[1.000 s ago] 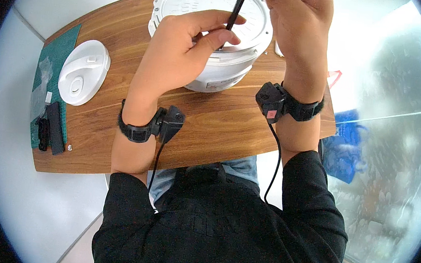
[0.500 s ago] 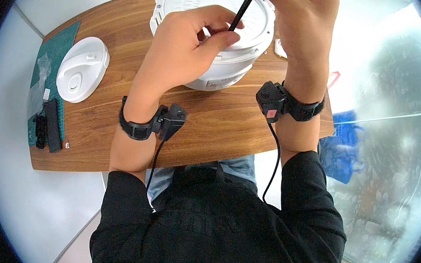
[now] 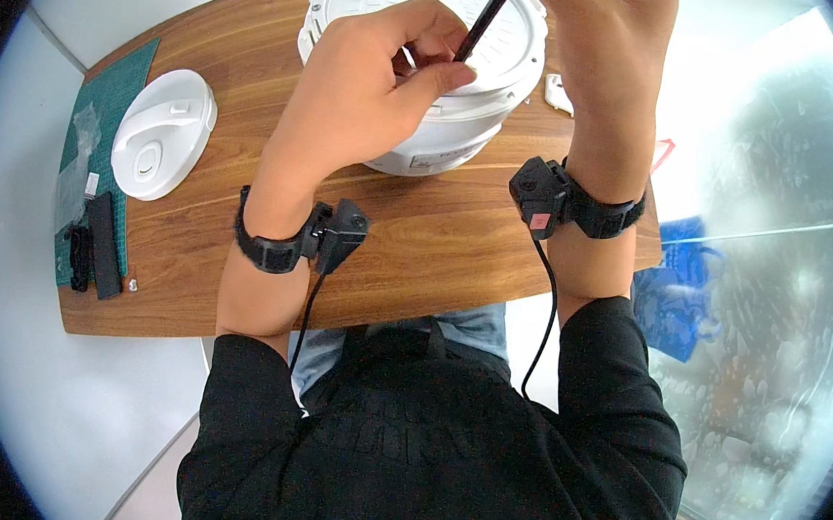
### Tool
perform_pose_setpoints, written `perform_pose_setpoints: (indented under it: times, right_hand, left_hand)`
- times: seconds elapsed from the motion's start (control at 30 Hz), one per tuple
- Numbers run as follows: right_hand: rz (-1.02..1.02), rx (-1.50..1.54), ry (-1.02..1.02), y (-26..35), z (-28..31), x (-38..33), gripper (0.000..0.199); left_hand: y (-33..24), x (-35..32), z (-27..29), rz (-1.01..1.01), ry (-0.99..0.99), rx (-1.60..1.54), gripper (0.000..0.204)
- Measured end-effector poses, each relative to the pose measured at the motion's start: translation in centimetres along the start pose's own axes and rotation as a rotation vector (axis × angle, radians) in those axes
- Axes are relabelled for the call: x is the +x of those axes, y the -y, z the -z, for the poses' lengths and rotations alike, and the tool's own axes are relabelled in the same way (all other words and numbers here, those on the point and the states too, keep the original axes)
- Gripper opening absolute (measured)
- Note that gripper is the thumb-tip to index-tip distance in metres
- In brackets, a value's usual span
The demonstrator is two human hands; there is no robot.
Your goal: The person disassembles a white rice cooker by removing the lid, detaching a front panel, and unscrewing multiple screws from the base with a screwdriver. They then wipe the exterior with a blue cloth.
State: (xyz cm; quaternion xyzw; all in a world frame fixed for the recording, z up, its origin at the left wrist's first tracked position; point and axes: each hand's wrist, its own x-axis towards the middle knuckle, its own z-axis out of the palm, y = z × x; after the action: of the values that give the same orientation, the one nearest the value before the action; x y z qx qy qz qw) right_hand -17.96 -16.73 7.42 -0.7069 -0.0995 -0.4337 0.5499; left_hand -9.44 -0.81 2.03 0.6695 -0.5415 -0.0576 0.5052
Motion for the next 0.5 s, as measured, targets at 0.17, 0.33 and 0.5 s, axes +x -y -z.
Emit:
perform_pose_setpoints:
  times: [0.17, 0.33, 0.5]
  right_hand:
    - [-0.114, 0.117, -0.086, 2.4, -1.0, -0.2, 0.059]
    - [-0.116, 0.134, -0.042, 2.2, -0.8, -0.2, 0.053]
    - [0.099, 0.143, 0.083, -0.4, 1.2, 0.4, 0.048]
  left_hand:
    - [0.4, -0.6, 1.3, -0.064, 0.078, -0.067, 0.023]
    - [0.4, -0.4, 0.8, -0.031, 0.058, -0.005, 0.035]
    - [0.1, -0.5, 0.9, -0.049, 0.039, 0.048, 0.035]
